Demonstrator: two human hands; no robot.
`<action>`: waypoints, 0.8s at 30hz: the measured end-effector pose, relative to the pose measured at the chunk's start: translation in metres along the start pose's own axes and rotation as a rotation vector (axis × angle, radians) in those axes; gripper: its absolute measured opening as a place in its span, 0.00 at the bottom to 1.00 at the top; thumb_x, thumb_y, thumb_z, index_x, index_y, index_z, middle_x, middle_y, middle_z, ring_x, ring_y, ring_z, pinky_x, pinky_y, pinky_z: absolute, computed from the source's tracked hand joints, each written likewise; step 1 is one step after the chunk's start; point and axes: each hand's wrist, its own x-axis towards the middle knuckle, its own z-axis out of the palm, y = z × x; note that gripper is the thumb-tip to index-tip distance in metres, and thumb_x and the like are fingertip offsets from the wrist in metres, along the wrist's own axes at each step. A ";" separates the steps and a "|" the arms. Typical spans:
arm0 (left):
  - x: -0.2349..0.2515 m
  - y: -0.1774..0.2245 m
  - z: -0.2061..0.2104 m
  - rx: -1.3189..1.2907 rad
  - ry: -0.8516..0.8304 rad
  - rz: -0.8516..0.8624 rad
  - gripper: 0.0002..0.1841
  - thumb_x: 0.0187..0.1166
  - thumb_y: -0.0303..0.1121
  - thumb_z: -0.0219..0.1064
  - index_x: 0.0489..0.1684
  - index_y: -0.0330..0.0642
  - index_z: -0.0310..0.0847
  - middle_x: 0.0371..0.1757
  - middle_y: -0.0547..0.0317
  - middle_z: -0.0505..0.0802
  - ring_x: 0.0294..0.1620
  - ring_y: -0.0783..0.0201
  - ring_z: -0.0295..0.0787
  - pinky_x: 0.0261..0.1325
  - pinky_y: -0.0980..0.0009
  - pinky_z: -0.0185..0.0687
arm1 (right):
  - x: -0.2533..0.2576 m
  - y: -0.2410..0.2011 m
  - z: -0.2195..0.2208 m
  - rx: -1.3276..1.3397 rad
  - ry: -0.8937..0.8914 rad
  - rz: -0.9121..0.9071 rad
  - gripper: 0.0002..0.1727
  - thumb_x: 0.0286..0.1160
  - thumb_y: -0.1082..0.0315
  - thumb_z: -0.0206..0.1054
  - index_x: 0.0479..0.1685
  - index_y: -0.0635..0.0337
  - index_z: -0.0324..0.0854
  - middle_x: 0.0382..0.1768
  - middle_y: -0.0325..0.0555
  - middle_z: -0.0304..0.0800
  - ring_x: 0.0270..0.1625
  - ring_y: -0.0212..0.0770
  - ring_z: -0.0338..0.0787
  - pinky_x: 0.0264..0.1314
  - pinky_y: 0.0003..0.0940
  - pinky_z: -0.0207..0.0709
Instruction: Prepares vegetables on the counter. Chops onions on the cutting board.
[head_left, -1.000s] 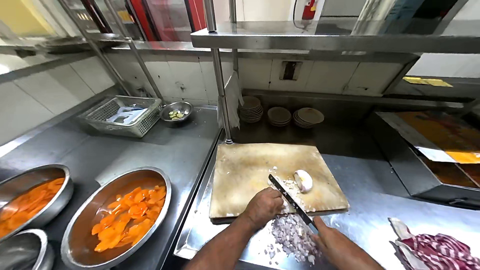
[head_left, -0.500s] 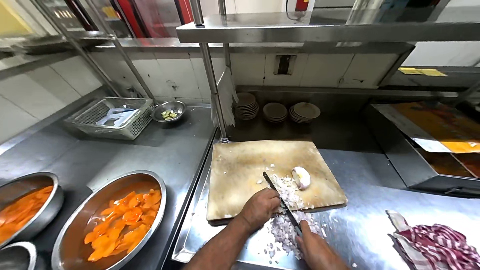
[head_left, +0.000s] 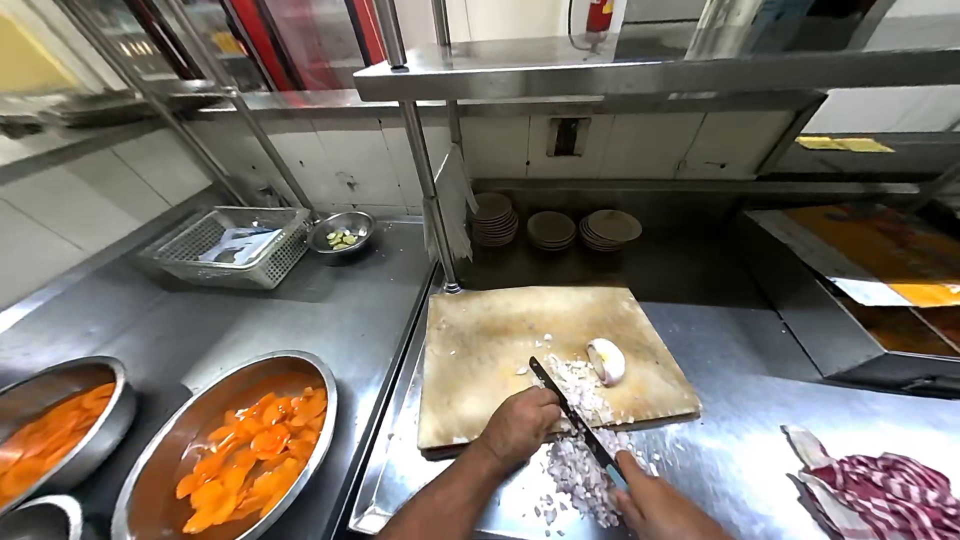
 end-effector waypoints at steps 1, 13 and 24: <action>-0.001 0.000 0.001 0.011 0.007 0.003 0.11 0.83 0.27 0.61 0.33 0.34 0.88 0.52 0.46 0.94 0.58 0.52 0.92 0.66 0.61 0.86 | 0.003 -0.001 0.012 0.019 0.028 0.006 0.28 0.92 0.55 0.54 0.81 0.64 0.61 0.46 0.69 0.89 0.52 0.68 0.92 0.56 0.66 0.82; -0.007 0.000 0.009 0.106 0.053 0.056 0.09 0.83 0.27 0.62 0.33 0.37 0.88 0.49 0.49 0.95 0.55 0.54 0.93 0.63 0.63 0.88 | 0.026 0.003 0.030 0.007 0.099 -0.010 0.27 0.92 0.54 0.53 0.80 0.63 0.62 0.47 0.68 0.91 0.53 0.69 0.93 0.57 0.66 0.83; 0.056 0.033 -0.027 0.065 -0.439 0.138 0.11 0.85 0.30 0.60 0.46 0.37 0.90 0.59 0.49 0.92 0.73 0.44 0.81 0.77 0.42 0.68 | -0.036 0.016 -0.021 -0.297 0.158 -0.004 0.23 0.92 0.53 0.53 0.75 0.57 0.73 0.49 0.66 0.93 0.54 0.71 0.92 0.55 0.70 0.81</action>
